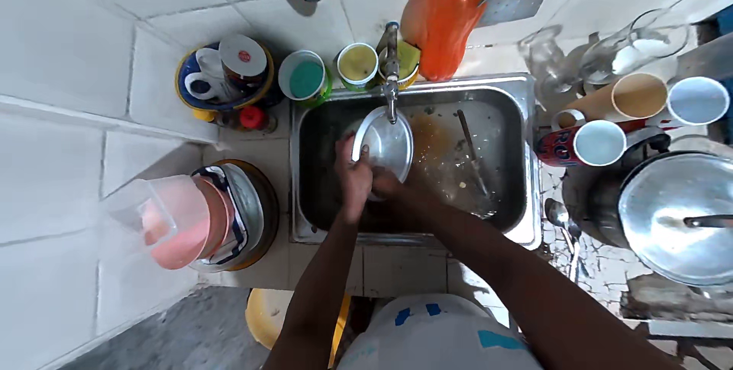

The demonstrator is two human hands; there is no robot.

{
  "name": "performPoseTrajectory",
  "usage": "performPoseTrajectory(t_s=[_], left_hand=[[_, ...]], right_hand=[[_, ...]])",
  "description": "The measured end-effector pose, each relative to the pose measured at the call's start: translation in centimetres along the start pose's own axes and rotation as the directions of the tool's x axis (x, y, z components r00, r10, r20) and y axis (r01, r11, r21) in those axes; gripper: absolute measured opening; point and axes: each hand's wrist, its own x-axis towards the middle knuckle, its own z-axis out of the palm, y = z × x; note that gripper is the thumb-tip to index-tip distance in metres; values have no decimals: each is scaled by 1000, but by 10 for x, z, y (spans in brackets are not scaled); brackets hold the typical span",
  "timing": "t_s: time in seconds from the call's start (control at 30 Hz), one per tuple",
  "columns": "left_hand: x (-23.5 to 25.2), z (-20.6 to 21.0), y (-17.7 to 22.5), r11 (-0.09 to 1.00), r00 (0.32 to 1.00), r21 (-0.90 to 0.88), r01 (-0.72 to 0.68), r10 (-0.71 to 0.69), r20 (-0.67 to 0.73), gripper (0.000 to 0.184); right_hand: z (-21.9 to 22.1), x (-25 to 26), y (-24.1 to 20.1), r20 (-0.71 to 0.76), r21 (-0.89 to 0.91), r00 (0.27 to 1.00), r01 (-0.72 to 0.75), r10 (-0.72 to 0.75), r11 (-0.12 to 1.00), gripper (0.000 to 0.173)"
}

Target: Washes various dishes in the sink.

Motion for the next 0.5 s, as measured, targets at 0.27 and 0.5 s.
performPoseTrajectory(t_s=[0.27,0.5], left_hand=[[-3,-8,3,991,985,-60,117,-123,-123,44],[6,-19,12,975,975,64,214,-217,46,43]], right_hand=[[10,3,-8,-16,250,996,92,-91,964,28],[-68,41,49,180,-768,952,294,-248,569,38]])
